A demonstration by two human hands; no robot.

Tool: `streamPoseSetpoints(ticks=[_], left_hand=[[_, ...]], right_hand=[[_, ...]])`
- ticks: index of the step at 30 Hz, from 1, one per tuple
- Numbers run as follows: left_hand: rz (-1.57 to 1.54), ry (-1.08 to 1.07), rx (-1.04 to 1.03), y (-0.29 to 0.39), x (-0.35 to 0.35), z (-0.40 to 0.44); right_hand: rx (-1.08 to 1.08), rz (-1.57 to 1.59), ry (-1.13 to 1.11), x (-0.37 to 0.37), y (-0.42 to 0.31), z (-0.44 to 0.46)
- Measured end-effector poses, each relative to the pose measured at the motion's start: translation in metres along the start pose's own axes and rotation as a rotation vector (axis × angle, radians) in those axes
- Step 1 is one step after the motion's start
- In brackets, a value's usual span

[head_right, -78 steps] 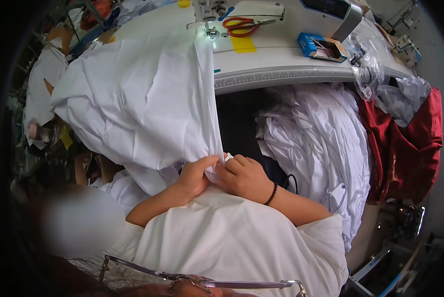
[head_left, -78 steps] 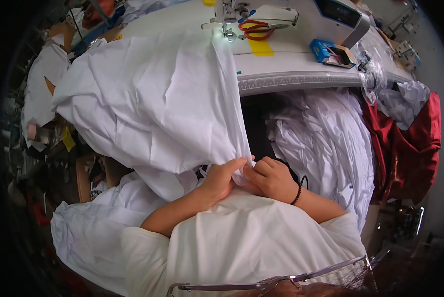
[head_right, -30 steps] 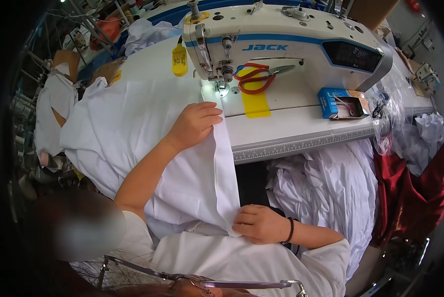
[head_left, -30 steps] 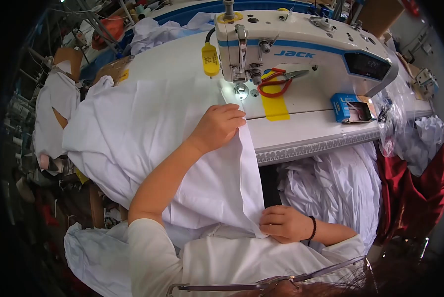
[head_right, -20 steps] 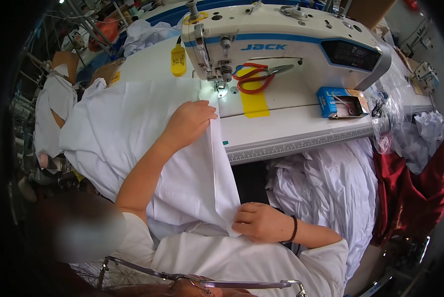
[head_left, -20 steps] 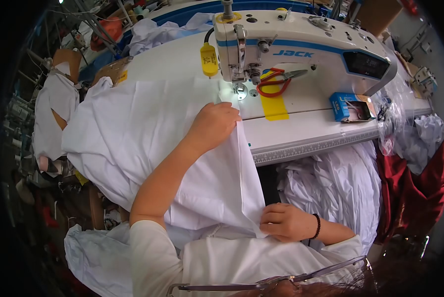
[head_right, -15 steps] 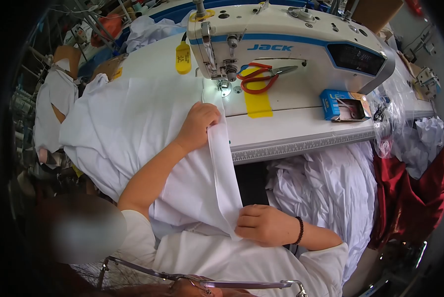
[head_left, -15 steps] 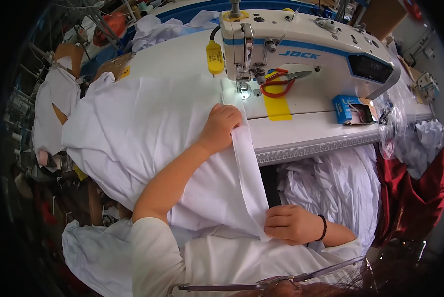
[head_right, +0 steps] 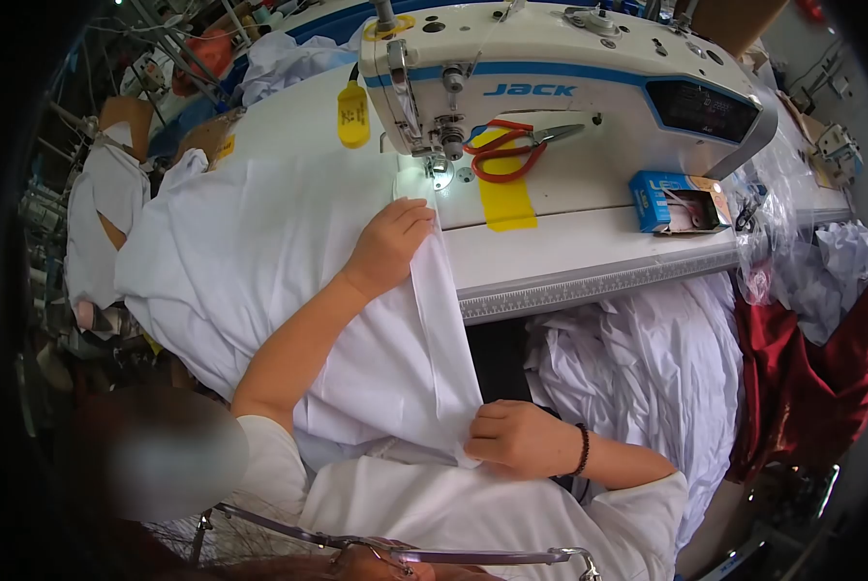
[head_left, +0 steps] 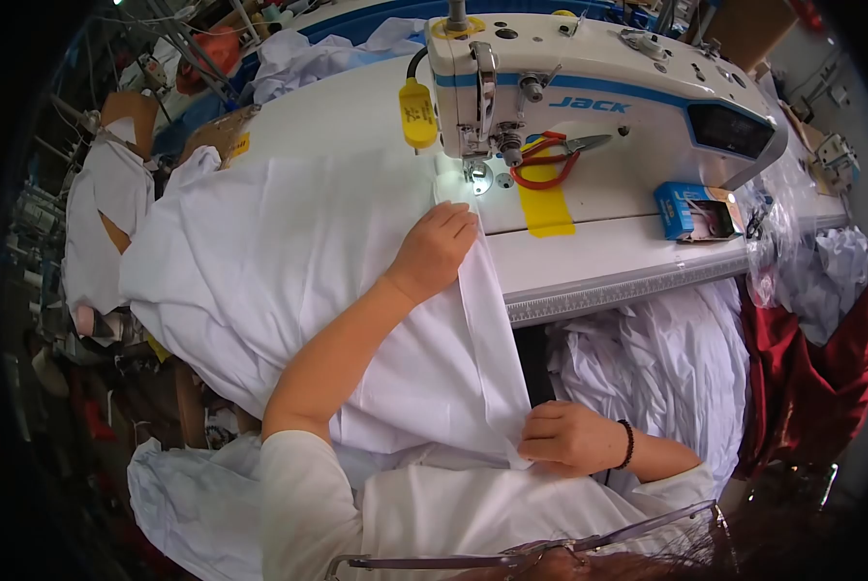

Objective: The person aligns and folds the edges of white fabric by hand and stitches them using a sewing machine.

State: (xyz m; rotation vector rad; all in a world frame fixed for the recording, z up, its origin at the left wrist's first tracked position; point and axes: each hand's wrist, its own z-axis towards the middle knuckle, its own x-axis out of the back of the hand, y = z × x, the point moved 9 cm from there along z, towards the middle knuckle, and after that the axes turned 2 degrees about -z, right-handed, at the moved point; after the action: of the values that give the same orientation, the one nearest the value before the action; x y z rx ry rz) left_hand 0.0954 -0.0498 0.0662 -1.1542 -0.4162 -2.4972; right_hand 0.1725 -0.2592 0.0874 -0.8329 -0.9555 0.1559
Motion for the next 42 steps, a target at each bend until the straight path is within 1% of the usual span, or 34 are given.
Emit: streamPoseSetpoints(ticks=[1, 3, 4, 6, 10, 13, 16, 20, 26, 27, 28, 30, 31, 33, 37, 39, 40, 42], left_hand=[[0.000, -0.001, 0.003, 0.002, -0.002, 0.001], [0.015, -0.075, 0.076, 0.000, -0.008, 0.002], [0.014, -0.072, 0.081, -0.002, -0.006, 0.003], [0.036, -0.226, 0.255, -0.021, -0.014, 0.002], [0.100, -0.216, 0.212, -0.021, -0.015, 0.000], [0.054, -0.191, 0.235, -0.023, -0.014, 0.002], [0.019, -0.228, 0.268, -0.027, -0.018, 0.000], [-0.009, -0.219, 0.254, -0.027, -0.015, 0.002], [-0.053, -0.195, 0.276, -0.037, -0.016, 0.004], [-0.052, -0.195, 0.292, -0.041, -0.016, 0.004], [-0.052, -0.197, 0.293, -0.044, -0.016, 0.005], [-0.069, -0.107, 0.256, -0.046, -0.008, 0.009], [-0.068, -0.108, 0.255, -0.048, -0.006, 0.009], [-0.144, -0.095, -0.097, -0.022, 0.003, 0.010], [-0.202, -0.109, -0.128, -0.019, 0.009, 0.000], [-0.191, -0.098, -0.007, -0.017, 0.010, 0.005], [-0.188, -0.094, -0.009, -0.010, 0.008, 0.003], [-0.170, -0.118, 0.070, -0.004, 0.000, -0.003]], right_hand=[[0.000, 0.002, -0.002, 0.003, 0.000, -0.003], [-0.034, 0.075, 0.056, 0.016, 0.006, -0.008], [-0.062, 0.086, 0.028, 0.013, 0.011, -0.006], [-0.065, 0.108, 0.027, 0.003, 0.017, -0.002], [-0.086, 0.159, 0.002, 0.000, 0.025, -0.001], [-0.103, 0.217, 0.026, 0.000, 0.028, 0.001], [-0.095, 0.204, 0.013, -0.004, 0.030, 0.003], [-0.121, 0.219, -0.016, -0.008, 0.037, 0.003], [-0.126, 0.285, 0.042, -0.004, 0.046, 0.005], [-0.125, 0.251, 0.033, -0.002, 0.048, 0.007], [-0.123, 0.215, 0.024, -0.001, 0.050, 0.008], [-0.118, 0.193, 0.038, -0.001, 0.055, 0.006], [-0.112, 0.168, 0.050, 0.000, 0.056, 0.005], [-0.098, 0.136, 0.061, 0.005, 0.049, 0.007], [-0.042, 0.022, 0.069, 0.005, 0.034, 0.007], [-0.036, -0.004, 0.071, 0.004, 0.030, 0.008], [-0.034, -0.024, 0.070, 0.003, 0.029, 0.008], [-0.054, -0.033, 0.071, 0.004, 0.028, 0.004]])
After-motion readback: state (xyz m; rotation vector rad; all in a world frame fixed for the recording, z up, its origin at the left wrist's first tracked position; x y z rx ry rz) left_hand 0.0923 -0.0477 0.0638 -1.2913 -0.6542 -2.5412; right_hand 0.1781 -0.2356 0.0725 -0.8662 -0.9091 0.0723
